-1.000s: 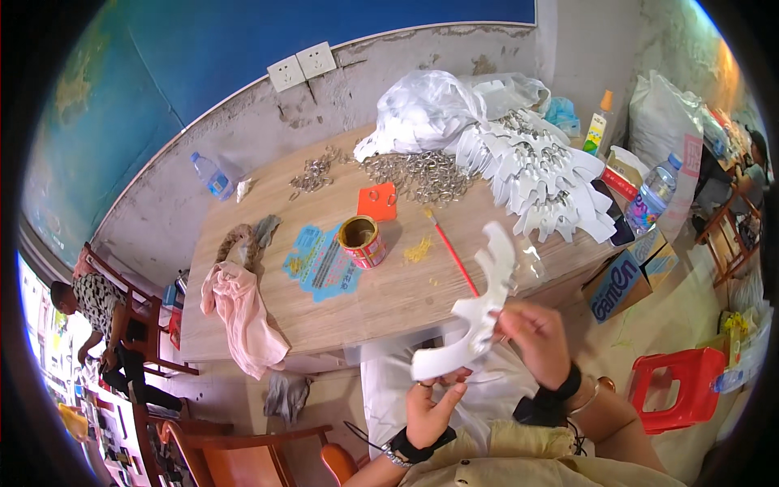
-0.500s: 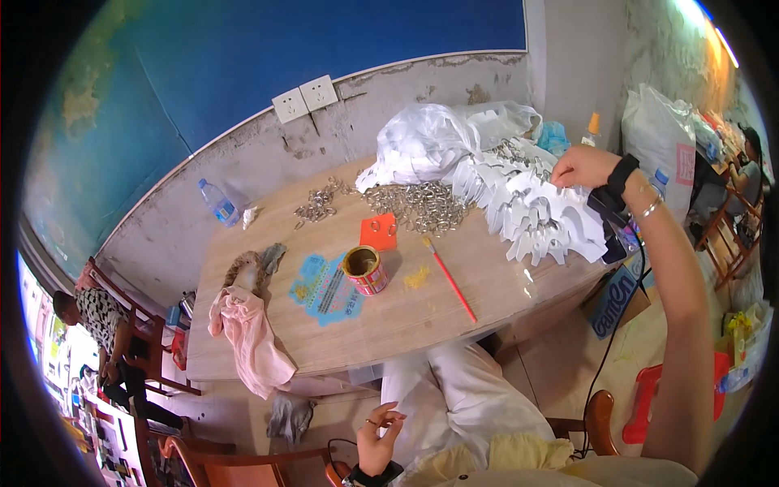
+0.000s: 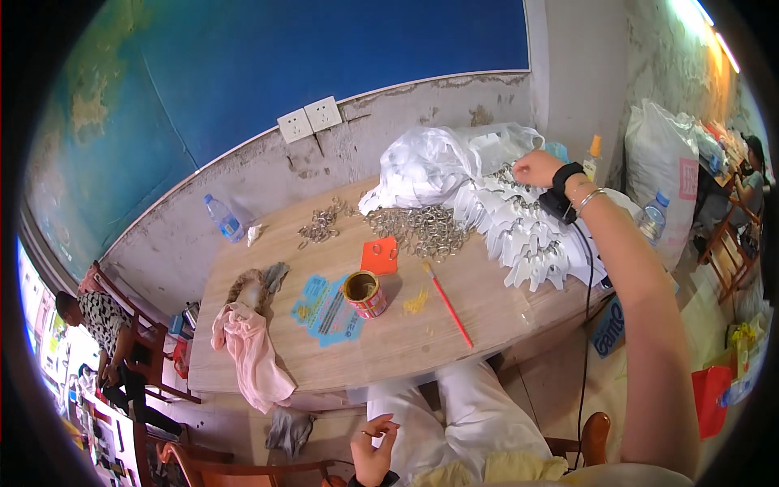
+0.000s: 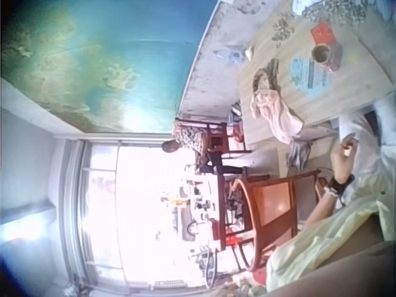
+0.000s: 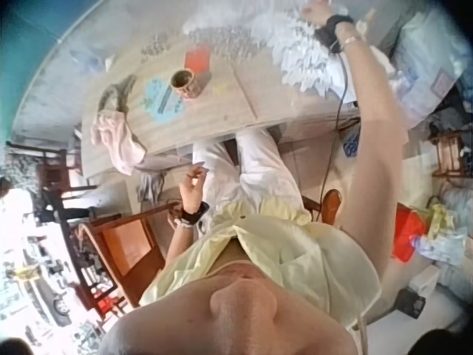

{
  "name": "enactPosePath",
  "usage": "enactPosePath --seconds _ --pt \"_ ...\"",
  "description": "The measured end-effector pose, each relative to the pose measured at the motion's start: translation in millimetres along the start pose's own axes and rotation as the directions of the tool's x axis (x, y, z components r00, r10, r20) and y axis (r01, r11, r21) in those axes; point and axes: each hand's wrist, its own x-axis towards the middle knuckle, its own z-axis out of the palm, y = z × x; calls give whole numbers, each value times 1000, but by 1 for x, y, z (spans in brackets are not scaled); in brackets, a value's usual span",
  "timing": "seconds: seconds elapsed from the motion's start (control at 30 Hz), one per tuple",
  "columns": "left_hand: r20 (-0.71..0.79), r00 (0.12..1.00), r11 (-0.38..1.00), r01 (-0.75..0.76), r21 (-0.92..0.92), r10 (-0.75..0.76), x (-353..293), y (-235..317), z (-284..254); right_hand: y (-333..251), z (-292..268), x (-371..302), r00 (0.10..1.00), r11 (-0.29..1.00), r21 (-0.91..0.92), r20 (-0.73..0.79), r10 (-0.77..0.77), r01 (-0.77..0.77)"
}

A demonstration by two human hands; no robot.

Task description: Applying adhesive to a shoe component with a brush.

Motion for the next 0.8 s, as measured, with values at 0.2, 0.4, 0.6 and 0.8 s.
enactPosePath --seconds 0.2,0.4,0.6,0.8 --pt "106 985 991 -134 -25 136 15 62 39 -10 34 24 985 987 -88 96 144 -136" --pt "290 811 835 -546 65 507 43 98 86 -50 48 16 948 940 -169 71 310 -295" --pt "392 697 728 -680 92 601 63 121 128 -46 76 -5 931 959 16 -233 280 -284" --pt "376 721 744 -659 110 582 64 109 140 -45 82 -7 894 957 72 -342 288 -281"
